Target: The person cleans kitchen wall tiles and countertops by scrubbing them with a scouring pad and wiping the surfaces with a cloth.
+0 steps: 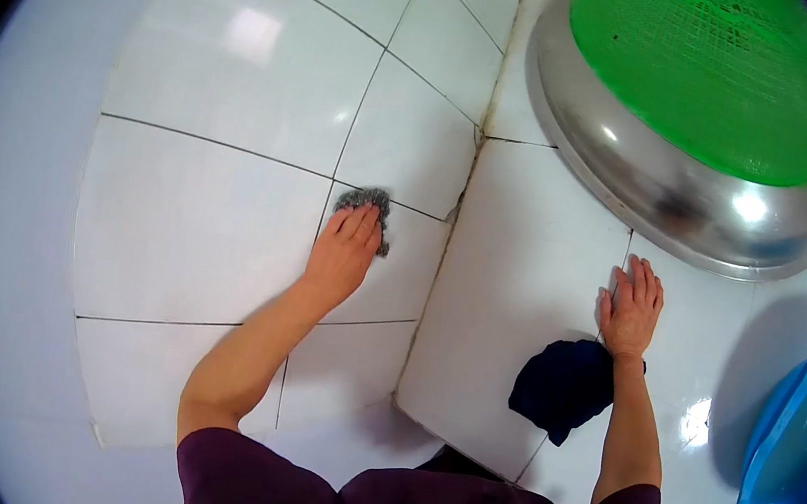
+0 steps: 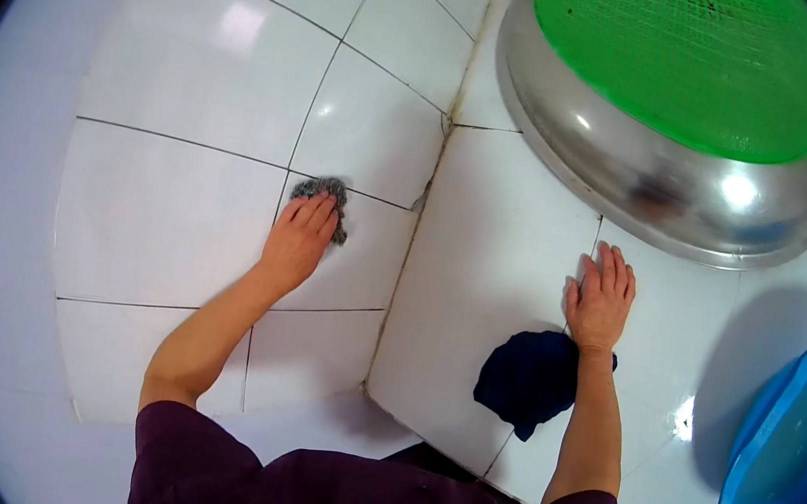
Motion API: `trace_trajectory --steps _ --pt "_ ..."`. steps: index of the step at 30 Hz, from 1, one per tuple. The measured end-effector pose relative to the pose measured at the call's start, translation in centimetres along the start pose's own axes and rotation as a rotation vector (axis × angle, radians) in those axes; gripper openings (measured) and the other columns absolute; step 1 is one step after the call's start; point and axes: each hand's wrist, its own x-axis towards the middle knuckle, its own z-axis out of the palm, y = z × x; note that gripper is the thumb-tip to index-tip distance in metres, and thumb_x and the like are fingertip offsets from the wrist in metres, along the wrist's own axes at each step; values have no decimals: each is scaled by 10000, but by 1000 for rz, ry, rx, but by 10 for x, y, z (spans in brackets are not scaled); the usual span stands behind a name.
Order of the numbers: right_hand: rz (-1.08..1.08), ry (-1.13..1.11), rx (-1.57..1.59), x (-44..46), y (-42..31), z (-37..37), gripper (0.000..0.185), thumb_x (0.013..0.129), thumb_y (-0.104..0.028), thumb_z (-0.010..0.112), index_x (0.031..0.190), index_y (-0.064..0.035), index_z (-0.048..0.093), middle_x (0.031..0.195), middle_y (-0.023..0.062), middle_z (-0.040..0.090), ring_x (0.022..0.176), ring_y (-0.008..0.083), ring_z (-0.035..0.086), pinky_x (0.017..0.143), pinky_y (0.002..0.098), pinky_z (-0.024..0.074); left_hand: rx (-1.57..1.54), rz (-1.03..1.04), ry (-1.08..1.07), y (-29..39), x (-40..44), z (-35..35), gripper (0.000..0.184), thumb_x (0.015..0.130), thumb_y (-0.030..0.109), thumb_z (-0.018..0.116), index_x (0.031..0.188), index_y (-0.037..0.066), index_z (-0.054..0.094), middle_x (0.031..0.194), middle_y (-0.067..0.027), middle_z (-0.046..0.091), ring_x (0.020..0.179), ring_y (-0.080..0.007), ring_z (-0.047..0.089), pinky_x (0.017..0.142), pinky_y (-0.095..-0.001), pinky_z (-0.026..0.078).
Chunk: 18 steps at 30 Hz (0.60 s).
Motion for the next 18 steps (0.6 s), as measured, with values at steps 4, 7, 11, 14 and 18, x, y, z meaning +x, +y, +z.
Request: trace_trajectory --steps 4,7,11,14,18 --pt "-6 2 5 1 -2 -1 354 782 -228 620 1112 -104 592 1345 84 451 1290 276 354 1077 456 252 96 -44 95 -31 71 19 220 789 120 529 951 21 639 1155 -151 582 1149 -246 491 1001 -384 322" --pt "6 14 -7 1 -4 -1 347 781 -228 621 1105 -103 596 1334 85 461 1285 275 361 1076 452 255 205 -129 225 -60 163 47 167 817 135 507 853 45 643 1101 -138 598 1112 -242 507 967 -374 332" --pt "-6 14 14 5 -3 -4 335 785 -228 620 1095 -101 602 1325 86 472 1279 273 371 1075 447 258 113 -130 2 -15 126 56 192 791 112 517 933 26 615 1121 -138 583 1100 -260 513 938 -365 364" --pt "-6 15 11 4 -2 -4 334 787 -226 619 1095 -98 600 1331 85 469 1281 270 370 1075 445 259 62 51 99 3 87 75 187 800 113 507 930 39 618 1134 -130 574 1076 -259 520 943 -368 359" --pt "-6 23 16 4 -2 -3 325 786 -224 624 1084 -96 600 1333 83 468 1283 267 368 1077 438 258 154 -133 32 -23 156 69 272 814 121 494 1048 34 600 1155 -129 567 1083 -260 513 960 -370 344"
